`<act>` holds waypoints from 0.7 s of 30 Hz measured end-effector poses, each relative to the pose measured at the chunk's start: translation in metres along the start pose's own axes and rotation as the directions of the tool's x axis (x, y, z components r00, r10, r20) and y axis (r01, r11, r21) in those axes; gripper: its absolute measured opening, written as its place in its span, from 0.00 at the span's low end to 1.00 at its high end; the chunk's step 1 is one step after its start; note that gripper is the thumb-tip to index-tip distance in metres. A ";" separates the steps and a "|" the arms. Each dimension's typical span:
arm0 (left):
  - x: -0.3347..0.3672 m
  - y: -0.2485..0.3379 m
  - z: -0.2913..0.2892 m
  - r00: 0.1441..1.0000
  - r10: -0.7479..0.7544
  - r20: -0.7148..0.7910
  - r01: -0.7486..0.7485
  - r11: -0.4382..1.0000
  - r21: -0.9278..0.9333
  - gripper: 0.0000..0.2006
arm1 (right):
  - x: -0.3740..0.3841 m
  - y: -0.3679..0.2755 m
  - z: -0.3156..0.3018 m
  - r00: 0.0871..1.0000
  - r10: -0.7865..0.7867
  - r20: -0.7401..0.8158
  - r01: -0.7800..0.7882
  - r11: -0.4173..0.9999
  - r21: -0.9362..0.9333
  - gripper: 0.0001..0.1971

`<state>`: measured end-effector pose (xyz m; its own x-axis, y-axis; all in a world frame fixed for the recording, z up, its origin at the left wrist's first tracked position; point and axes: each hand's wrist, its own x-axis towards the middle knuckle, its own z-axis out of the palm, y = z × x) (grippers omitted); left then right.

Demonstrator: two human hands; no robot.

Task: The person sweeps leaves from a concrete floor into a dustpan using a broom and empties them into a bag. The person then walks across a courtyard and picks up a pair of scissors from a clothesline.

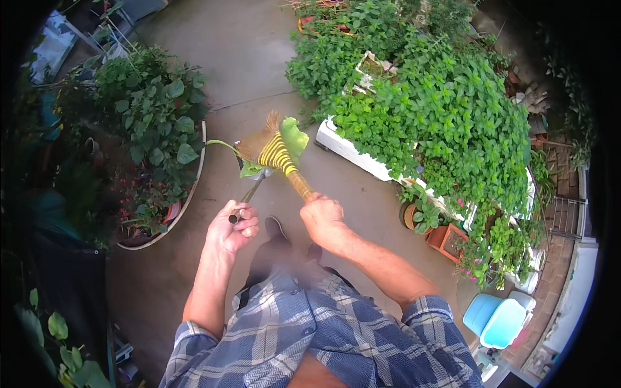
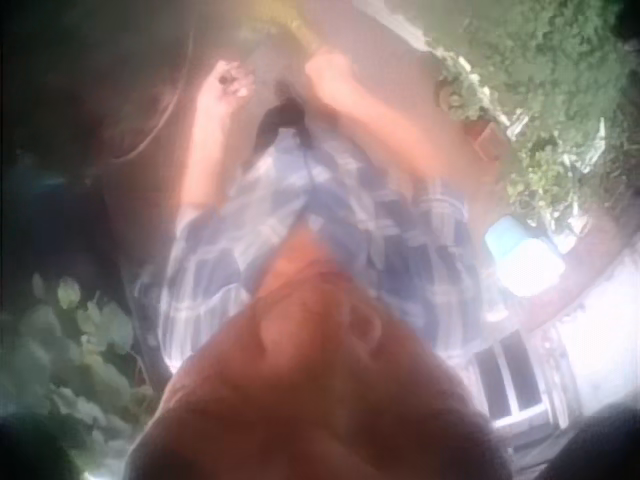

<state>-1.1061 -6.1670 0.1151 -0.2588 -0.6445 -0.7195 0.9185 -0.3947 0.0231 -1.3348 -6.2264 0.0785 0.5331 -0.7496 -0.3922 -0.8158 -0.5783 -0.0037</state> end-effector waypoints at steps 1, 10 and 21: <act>0.013 0.017 0.018 0.996 0.067 -0.061 -0.064 0.997 0.047 0.05 | 0.024 0.011 -0.008 0.999 -0.045 0.004 0.045 0.999 0.017 0.15; 0.116 0.198 0.125 0.996 -0.047 -0.072 0.053 0.995 0.089 0.07 | 0.201 0.034 -0.082 0.998 0.049 -0.046 -0.037 0.970 0.239 0.14; 0.227 0.434 0.259 0.999 -0.004 -0.050 0.016 0.967 0.253 0.07 | 0.446 0.062 -0.236 0.960 0.279 -0.004 -0.265 0.916 0.302 0.13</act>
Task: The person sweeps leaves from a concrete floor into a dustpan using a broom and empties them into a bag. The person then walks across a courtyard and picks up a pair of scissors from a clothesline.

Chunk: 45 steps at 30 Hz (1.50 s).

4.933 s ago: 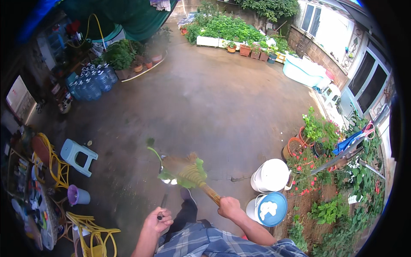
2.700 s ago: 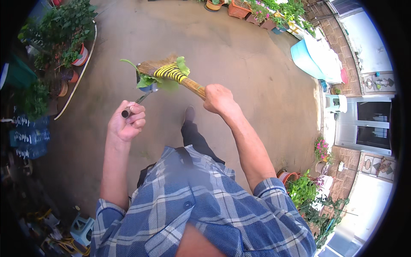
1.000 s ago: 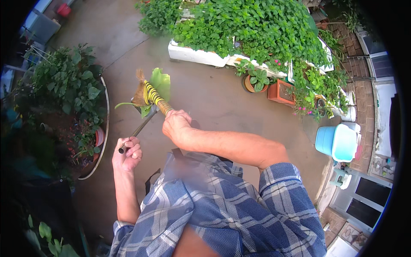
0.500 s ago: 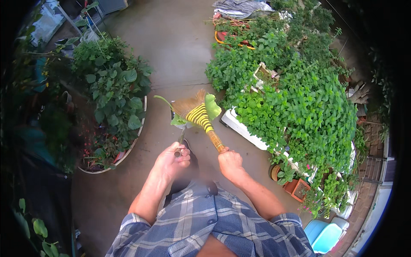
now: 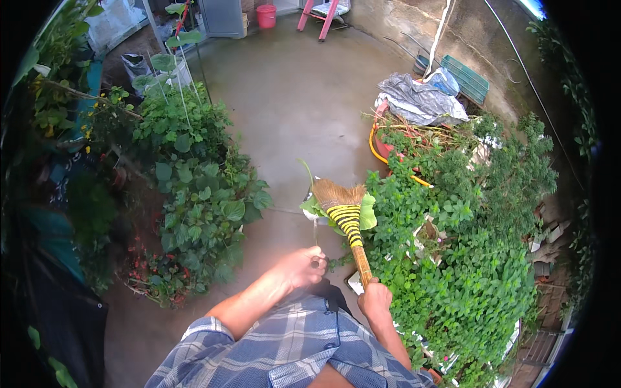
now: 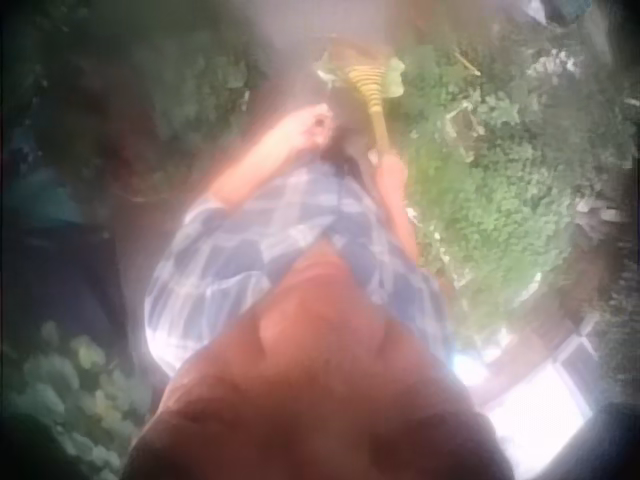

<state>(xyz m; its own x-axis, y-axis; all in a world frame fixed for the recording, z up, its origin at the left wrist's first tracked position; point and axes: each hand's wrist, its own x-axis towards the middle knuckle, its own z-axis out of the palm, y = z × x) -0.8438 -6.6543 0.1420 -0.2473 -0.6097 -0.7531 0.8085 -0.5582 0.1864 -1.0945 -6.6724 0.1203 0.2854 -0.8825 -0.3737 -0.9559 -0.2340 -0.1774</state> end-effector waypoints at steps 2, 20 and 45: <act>0.030 0.046 0.004 1.000 0.015 -0.002 -0.015 1.000 -0.008 0.05 | 0.056 -0.007 -0.011 0.999 -0.013 -0.040 0.013 1.000 0.007 0.13; 0.234 0.445 0.078 0.978 0.137 0.154 -0.067 0.918 -0.392 0.11 | 0.585 -0.103 -0.187 0.955 -0.274 0.112 0.276 0.961 -0.005 0.14; 0.372 1.027 0.070 0.975 0.212 0.061 -0.155 0.853 -0.499 0.09 | 1.088 -0.437 -0.345 0.906 -0.423 0.004 0.421 0.901 -0.107 0.10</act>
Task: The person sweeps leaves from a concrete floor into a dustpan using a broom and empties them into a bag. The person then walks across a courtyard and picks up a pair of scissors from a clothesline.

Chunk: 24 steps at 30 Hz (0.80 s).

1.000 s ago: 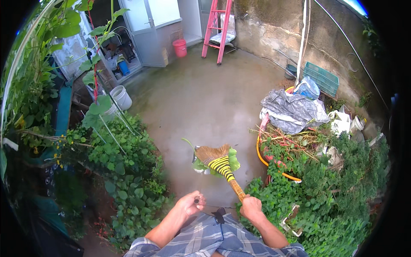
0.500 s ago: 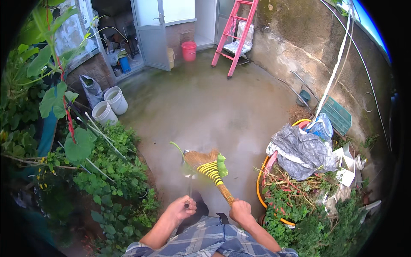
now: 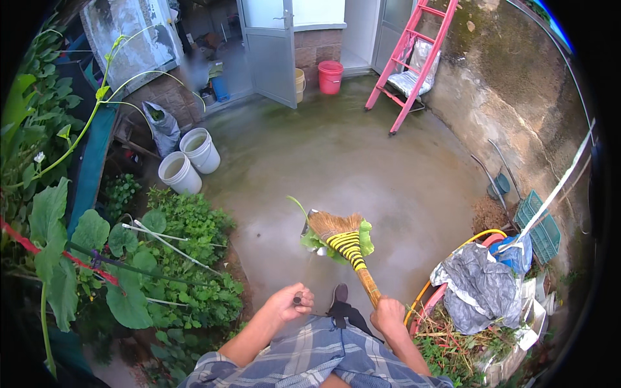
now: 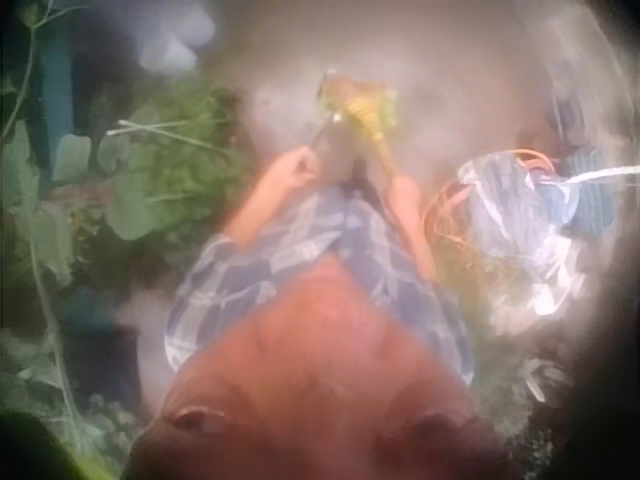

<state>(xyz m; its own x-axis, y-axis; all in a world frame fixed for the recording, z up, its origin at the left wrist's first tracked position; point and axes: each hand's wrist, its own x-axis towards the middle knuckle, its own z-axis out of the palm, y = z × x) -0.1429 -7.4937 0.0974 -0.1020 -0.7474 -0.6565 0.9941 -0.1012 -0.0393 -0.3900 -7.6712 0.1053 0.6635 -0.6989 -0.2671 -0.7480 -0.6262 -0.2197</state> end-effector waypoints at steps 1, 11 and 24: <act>0.009 0.018 0.006 1.000 -0.002 0.031 0.002 1.000 -0.019 0.09 | 0.024 -0.004 -0.004 1.000 -0.007 0.015 0.007 1.000 -0.006 0.11; 0.115 0.209 0.047 0.963 0.245 0.114 -0.230 0.964 -0.130 0.10 | 0.333 -0.047 -0.037 0.962 -0.263 0.077 0.267 0.963 -0.042 0.13; 0.108 0.407 0.139 0.767 0.637 -0.077 -0.615 0.697 -0.367 0.05 | 0.634 -0.205 -0.124 0.754 -0.650 0.097 0.653 0.757 -0.010 0.19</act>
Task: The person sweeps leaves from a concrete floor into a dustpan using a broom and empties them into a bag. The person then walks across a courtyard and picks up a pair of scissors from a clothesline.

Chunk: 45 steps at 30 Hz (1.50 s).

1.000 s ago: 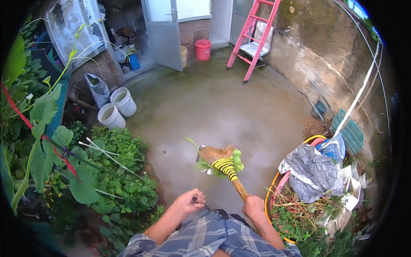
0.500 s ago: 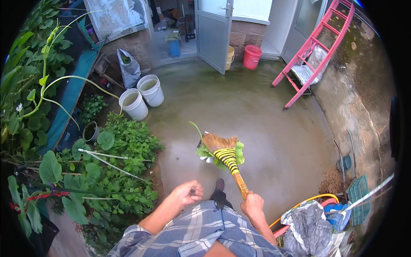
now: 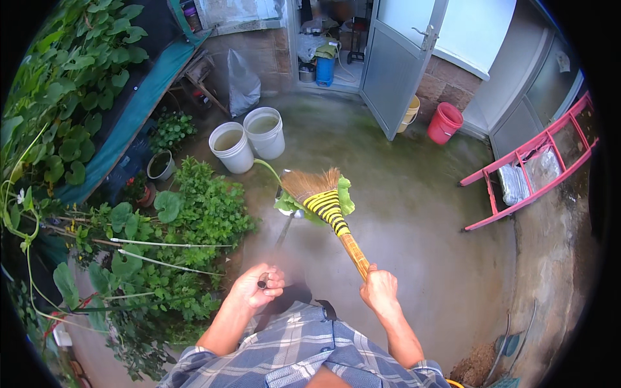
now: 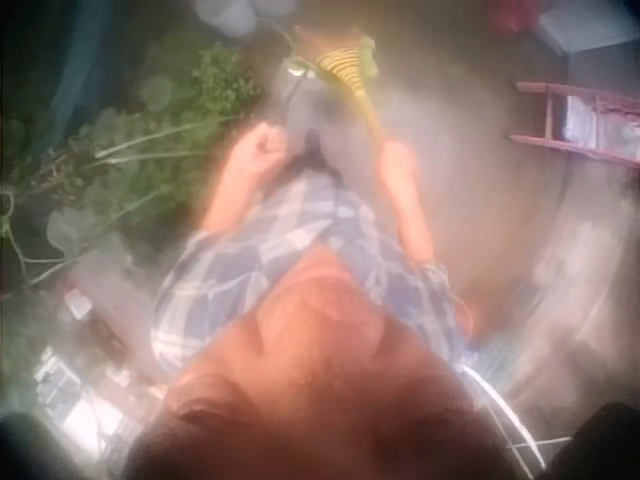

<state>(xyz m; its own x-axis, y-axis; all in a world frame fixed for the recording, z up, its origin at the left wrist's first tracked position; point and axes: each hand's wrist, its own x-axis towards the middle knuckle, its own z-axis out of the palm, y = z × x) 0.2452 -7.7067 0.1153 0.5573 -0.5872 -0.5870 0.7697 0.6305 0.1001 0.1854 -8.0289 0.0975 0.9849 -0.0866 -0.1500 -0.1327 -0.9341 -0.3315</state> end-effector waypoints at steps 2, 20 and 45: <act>0.017 0.025 0.025 0.998 0.061 0.001 -0.061 0.998 0.007 0.05 | 0.048 -0.004 -0.007 0.999 -0.039 -0.015 0.039 0.999 0.013 0.20; 0.253 0.320 0.177 0.954 0.300 -0.007 -0.300 0.953 -0.046 0.05 | 0.501 -0.053 -0.098 0.999 -0.043 0.017 0.044 0.997 -0.069 0.24; 0.538 0.578 0.360 0.719 0.692 -0.067 -0.663 0.653 -0.365 0.03 | 1.081 -0.075 -0.169 0.854 -0.503 0.130 0.452 0.843 0.293 0.12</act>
<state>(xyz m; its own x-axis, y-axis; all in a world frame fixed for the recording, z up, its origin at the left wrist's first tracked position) 1.1019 -7.8405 0.1463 0.9125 0.0481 -0.4062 0.0198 0.9867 0.1614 1.2788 -8.1113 0.1178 0.8935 0.4414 -0.0825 0.3009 -0.7249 -0.6197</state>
